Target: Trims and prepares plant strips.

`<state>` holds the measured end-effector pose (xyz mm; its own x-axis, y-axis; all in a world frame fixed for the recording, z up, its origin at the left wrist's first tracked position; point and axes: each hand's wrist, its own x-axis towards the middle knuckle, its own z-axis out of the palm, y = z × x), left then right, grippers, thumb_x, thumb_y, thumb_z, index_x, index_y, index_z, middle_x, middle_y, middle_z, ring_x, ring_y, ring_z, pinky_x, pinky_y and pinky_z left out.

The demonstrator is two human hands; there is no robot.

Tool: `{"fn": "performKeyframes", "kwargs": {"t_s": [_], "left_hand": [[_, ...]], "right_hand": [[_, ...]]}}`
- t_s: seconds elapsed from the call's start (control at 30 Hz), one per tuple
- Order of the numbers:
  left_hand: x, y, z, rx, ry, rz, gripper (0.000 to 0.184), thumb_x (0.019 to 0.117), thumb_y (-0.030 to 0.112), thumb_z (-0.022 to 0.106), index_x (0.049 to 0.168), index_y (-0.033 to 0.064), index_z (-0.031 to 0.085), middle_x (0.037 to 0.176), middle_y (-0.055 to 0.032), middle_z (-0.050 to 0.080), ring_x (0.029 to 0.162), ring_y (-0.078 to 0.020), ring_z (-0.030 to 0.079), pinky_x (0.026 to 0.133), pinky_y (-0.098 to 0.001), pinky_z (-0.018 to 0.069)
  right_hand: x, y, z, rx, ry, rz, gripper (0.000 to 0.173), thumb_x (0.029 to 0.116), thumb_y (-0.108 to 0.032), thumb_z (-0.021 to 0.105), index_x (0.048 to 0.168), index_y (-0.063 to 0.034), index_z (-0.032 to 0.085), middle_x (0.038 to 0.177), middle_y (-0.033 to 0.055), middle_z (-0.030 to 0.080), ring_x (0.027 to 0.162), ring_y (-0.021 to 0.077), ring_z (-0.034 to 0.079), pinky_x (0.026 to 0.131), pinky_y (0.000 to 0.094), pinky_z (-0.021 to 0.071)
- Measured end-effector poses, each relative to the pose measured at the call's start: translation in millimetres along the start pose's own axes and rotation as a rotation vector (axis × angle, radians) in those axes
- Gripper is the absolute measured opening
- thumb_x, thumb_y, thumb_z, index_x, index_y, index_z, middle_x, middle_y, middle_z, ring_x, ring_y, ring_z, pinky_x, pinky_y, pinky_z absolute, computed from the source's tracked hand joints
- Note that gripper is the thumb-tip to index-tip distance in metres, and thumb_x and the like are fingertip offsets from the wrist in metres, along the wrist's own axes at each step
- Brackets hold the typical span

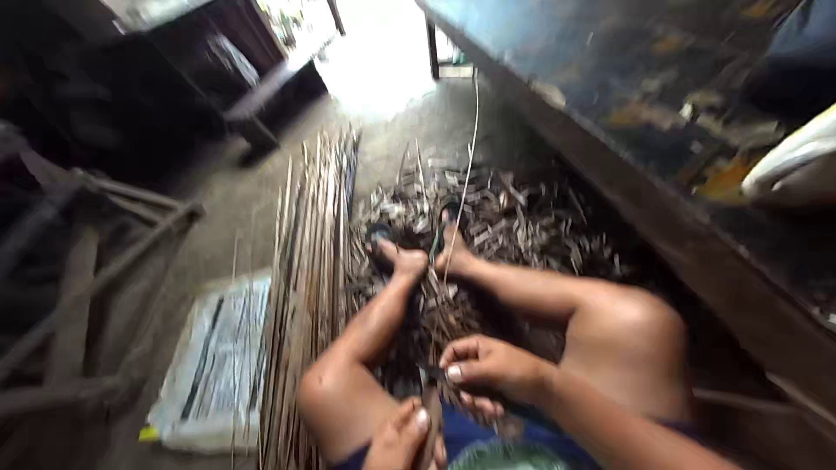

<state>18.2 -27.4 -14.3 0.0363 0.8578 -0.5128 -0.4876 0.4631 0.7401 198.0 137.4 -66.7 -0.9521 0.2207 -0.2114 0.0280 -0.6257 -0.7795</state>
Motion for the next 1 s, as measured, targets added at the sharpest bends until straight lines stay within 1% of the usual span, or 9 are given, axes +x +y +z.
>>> {"fn": "performKeyframes", "kwargs": {"t_s": [0.07, 0.13, 0.33, 0.63, 0.73, 0.8, 0.87, 0.93, 1.0], "left_hand": [[-4.6, -12.8, -6.7, -0.037, -0.030, 0.038, 0.025, 0.1074, 0.026, 0.051, 0.109, 0.0049, 0.064, 0.073, -0.0054, 0.067, 0.049, -0.0052, 0.057, 0.044, -0.0189, 0.0485], [-4.5, -16.7, -6.4, -0.066, -0.062, 0.052, 0.024, 0.1060, 0.029, 0.056, 0.106, 0.0067, 0.066, 0.073, -0.0054, 0.066, 0.048, -0.0049, 0.057, 0.043, -0.0183, 0.0488], [-9.3, -15.8, -4.0, -0.136, -0.062, 0.055, 0.020, 0.1062, 0.023, 0.055, 0.106, 0.0038, 0.063, 0.072, -0.0072, 0.066, 0.048, -0.0051, 0.058, 0.043, -0.0176, 0.0490], [-13.8, -15.8, -4.8, -0.066, -0.078, 0.132, 0.022, 0.1056, 0.024, 0.057, 0.104, 0.0031, 0.064, 0.074, -0.0087, 0.066, 0.049, -0.0053, 0.058, 0.044, -0.0183, 0.0494], [-17.3, -15.5, -5.0, -0.021, -0.079, 0.129, 0.023, 0.1054, 0.025, 0.058, 0.104, 0.0031, 0.064, 0.075, -0.0090, 0.068, 0.050, -0.0057, 0.059, 0.044, -0.0184, 0.0500], [-20.7, -16.7, -4.9, 0.009, -0.077, 0.123, 0.023, 0.1047, 0.026, 0.059, 0.103, 0.0035, 0.065, 0.075, -0.0090, 0.069, 0.051, -0.0058, 0.060, 0.045, -0.0185, 0.0501], [-22.4, -20.0, -5.4, 0.052, -0.050, 0.135, 0.023, 0.1049, 0.026, 0.059, 0.104, 0.0031, 0.064, 0.077, -0.0095, 0.069, 0.052, -0.0065, 0.061, 0.046, -0.0190, 0.0509], [-20.9, -22.5, -5.3, 0.131, 0.014, 0.167, 0.024, 0.1053, 0.025, 0.058, 0.106, 0.0016, 0.065, 0.079, -0.0105, 0.070, 0.053, -0.0076, 0.062, 0.046, -0.0203, 0.0519], [-18.0, -23.7, -4.3, 0.191, 0.084, 0.197, 0.026, 0.1050, 0.024, 0.058, 0.107, -0.0005, 0.066, 0.080, -0.0116, 0.071, 0.052, -0.0079, 0.062, 0.046, -0.0207, 0.0520]], "right_hand": [[-3.6, 6.6, 6.6, 0.034, -0.112, 0.045, 0.018, 0.1028, -0.025, 0.056, 0.108, -0.0093, 0.064, 0.071, 0.0014, 0.066, 0.050, 0.0068, 0.059, 0.044, 0.0218, 0.0504], [-6.5, 9.3, 8.8, 0.048, -0.138, 0.040, 0.017, 0.1031, -0.023, 0.056, 0.106, -0.0083, 0.064, 0.070, 0.0010, 0.065, 0.050, 0.0065, 0.059, 0.044, 0.0215, 0.0504], [-1.3, 4.3, -1.8, 0.034, -0.044, -0.055, 0.019, 0.1038, -0.018, 0.056, 0.115, -0.0064, 0.067, 0.073, 0.0014, 0.067, 0.051, 0.0060, 0.060, 0.044, 0.0208, 0.0503], [3.5, -14.0, -8.0, 0.002, 0.072, -0.118, 0.027, 0.1032, -0.014, 0.056, 0.127, -0.0041, 0.065, 0.079, 0.0025, 0.068, 0.053, 0.0064, 0.060, 0.046, 0.0212, 0.0521], [1.4, -21.9, -13.0, 0.013, 0.188, -0.142, 0.027, 0.1038, -0.016, 0.055, 0.126, -0.0066, 0.067, 0.075, 0.0008, 0.068, 0.052, 0.0047, 0.058, 0.046, 0.0193, 0.0502], [0.2, -28.3, -19.3, 0.052, 0.298, -0.158, 0.027, 0.1041, -0.015, 0.052, 0.125, -0.0084, 0.067, 0.073, 0.0023, 0.067, 0.050, 0.0047, 0.058, 0.046, 0.0185, 0.0494], [0.1, -31.0, -23.9, 0.102, 0.376, -0.156, 0.028, 0.1055, -0.014, 0.049, 0.129, -0.0083, 0.065, 0.074, 0.0044, 0.065, 0.050, 0.0062, 0.058, 0.046, 0.0190, 0.0502], [-0.8, -27.3, -20.6, 0.095, 0.352, -0.118, 0.031, 0.1047, -0.014, 0.051, 0.132, -0.0085, 0.063, 0.075, 0.0042, 0.066, 0.050, 0.0065, 0.058, 0.045, 0.0197, 0.0499], [-2.9, -16.9, -8.3, 0.053, 0.233, -0.068, 0.032, 0.1045, -0.017, 0.052, 0.135, -0.0088, 0.061, 0.077, 0.0008, 0.066, 0.052, 0.0056, 0.057, 0.046, 0.0204, 0.0501]]}}
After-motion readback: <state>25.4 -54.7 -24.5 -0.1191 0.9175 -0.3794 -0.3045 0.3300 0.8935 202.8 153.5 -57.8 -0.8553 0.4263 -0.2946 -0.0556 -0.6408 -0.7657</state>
